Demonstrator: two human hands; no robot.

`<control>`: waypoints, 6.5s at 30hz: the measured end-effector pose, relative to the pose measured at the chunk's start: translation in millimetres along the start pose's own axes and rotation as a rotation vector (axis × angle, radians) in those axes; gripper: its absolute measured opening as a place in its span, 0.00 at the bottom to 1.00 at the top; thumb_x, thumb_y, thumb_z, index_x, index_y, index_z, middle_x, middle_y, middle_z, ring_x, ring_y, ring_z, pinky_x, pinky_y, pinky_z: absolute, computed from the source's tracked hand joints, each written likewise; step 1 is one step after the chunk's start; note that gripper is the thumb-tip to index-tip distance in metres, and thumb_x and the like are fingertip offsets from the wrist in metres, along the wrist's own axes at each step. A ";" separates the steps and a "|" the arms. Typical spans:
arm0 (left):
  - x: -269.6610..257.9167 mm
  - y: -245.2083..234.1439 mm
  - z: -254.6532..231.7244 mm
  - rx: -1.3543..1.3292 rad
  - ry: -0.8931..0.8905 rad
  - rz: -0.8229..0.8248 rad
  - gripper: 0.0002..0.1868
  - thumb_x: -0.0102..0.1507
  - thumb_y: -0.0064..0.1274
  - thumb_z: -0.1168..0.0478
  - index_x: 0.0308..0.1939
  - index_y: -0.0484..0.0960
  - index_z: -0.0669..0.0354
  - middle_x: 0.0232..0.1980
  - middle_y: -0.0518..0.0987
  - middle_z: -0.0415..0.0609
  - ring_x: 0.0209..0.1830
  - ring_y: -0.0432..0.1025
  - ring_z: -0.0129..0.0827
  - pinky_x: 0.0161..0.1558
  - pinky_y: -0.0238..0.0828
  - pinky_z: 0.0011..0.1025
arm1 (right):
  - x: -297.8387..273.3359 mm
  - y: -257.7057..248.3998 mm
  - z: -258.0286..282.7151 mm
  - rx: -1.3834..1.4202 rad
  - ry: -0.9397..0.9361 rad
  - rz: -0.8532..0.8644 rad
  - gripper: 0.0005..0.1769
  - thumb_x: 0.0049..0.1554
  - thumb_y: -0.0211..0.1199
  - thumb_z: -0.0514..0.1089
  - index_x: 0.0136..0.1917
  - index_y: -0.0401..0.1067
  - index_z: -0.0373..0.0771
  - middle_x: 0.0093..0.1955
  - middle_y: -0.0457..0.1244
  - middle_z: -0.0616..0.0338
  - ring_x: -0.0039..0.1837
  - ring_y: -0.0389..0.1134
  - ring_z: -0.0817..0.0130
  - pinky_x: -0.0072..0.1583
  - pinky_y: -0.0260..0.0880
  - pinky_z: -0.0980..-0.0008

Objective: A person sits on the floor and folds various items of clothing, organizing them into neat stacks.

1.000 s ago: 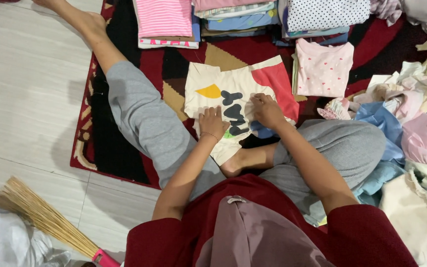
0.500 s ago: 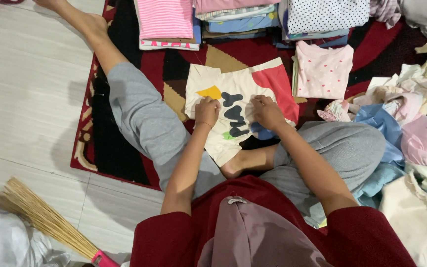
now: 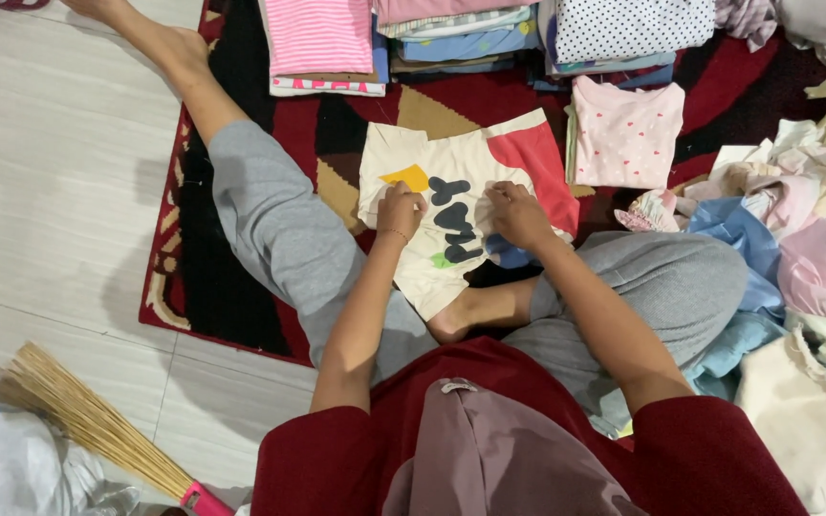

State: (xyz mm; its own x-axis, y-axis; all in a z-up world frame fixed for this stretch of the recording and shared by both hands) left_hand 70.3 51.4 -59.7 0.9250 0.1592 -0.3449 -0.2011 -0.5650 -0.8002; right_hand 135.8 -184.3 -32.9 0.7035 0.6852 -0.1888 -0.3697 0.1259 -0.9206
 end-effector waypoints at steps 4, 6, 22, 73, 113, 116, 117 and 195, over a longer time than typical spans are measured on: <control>-16.0 -20.4 -15.9 -0.080 -0.042 -0.031 0.07 0.58 0.56 0.69 0.31 0.78 0.50 0.49 0.67 0.44 0.54 0.66 0.43 0.53 0.66 0.36 | 1.3 -1.4 0.4 -0.005 0.011 0.009 0.34 0.47 0.62 0.45 0.68 0.66 0.43 0.68 0.53 0.59 0.66 0.59 0.56 0.59 0.69 0.56; -22.0 -26.6 -22.8 -0.080 -0.015 -0.038 0.06 0.58 0.56 0.70 0.32 0.79 0.54 0.50 0.64 0.45 0.56 0.66 0.47 0.54 0.66 0.39 | 0.0 -1.1 1.1 -0.002 0.020 0.020 0.33 0.47 0.61 0.44 0.68 0.67 0.43 0.67 0.54 0.59 0.66 0.59 0.57 0.59 0.69 0.57; -21.5 -24.7 -21.7 -0.071 -0.003 -0.056 0.06 0.57 0.59 0.70 0.33 0.81 0.55 0.55 0.61 0.44 0.60 0.65 0.48 0.55 0.66 0.40 | 2.6 6.8 -4.9 0.008 0.000 -0.005 0.33 0.47 0.60 0.43 0.68 0.67 0.43 0.67 0.54 0.59 0.65 0.60 0.56 0.58 0.70 0.55; -19.7 -227.1 5.3 -1.236 0.182 -0.353 0.10 0.60 0.56 0.72 0.46 0.78 0.70 0.42 0.81 0.49 0.38 0.73 0.24 0.44 0.70 0.16 | -54.1 -195.4 -97.5 1.797 0.270 -0.659 0.30 0.52 0.54 0.24 0.63 0.62 0.51 0.62 0.61 0.56 0.56 0.66 0.66 0.59 0.70 0.71; -7.2 -115.8 91.1 -0.110 -0.192 0.004 0.34 0.48 0.66 0.55 0.56 0.67 0.47 0.46 0.81 0.46 0.52 0.74 0.38 0.56 0.57 0.36 | -20.5 9.1 -179.9 0.811 0.602 0.024 0.16 0.42 0.69 0.40 0.46 0.72 0.43 0.34 0.67 0.54 0.32 0.69 0.64 0.39 0.61 0.73; -8.6 -93.4 84.5 0.260 -0.219 0.058 0.35 0.53 0.60 0.55 0.62 0.65 0.57 0.61 0.75 0.56 0.62 0.69 0.46 0.64 0.38 0.44 | -20.6 31.8 -172.6 0.863 0.649 0.137 0.21 0.42 0.72 0.36 0.49 0.70 0.36 0.41 0.65 0.45 0.32 0.71 0.57 0.39 0.71 0.66; -6.3 -81.5 91.8 0.373 -0.217 0.047 0.37 0.56 0.57 0.58 0.67 0.62 0.62 0.68 0.69 0.62 0.65 0.67 0.46 0.67 0.32 0.49 | -23.0 31.6 -166.5 0.879 0.649 0.145 0.27 0.44 0.71 0.35 0.56 0.65 0.34 0.46 0.63 0.41 0.33 0.71 0.53 0.41 0.72 0.62; 112.4 -94.8 74.8 -0.125 -0.361 -0.124 0.32 0.63 0.46 0.37 0.65 0.68 0.47 0.63 0.69 0.45 0.66 0.59 0.40 0.62 0.57 0.44 | 56.1 -45.8 -106.7 0.118 0.309 -0.168 0.15 0.56 0.62 0.48 0.57 0.72 0.51 0.60 0.65 0.64 0.66 0.62 0.58 0.63 0.65 0.59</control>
State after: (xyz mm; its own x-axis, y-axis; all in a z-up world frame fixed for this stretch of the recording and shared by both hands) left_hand 169.2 183.4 -59.3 0.7627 0.4942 -0.4173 -0.0335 -0.6142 -0.7885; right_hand 256.9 -228.2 -37.8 0.9036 0.4017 -0.1492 -0.2884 0.3126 -0.9050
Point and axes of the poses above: each hand's wrist, its own x-axis towards the middle knuckle, its own y-axis out of the palm, z = x × y, the point moved 4 cm from there along x, towards the middle knuckle
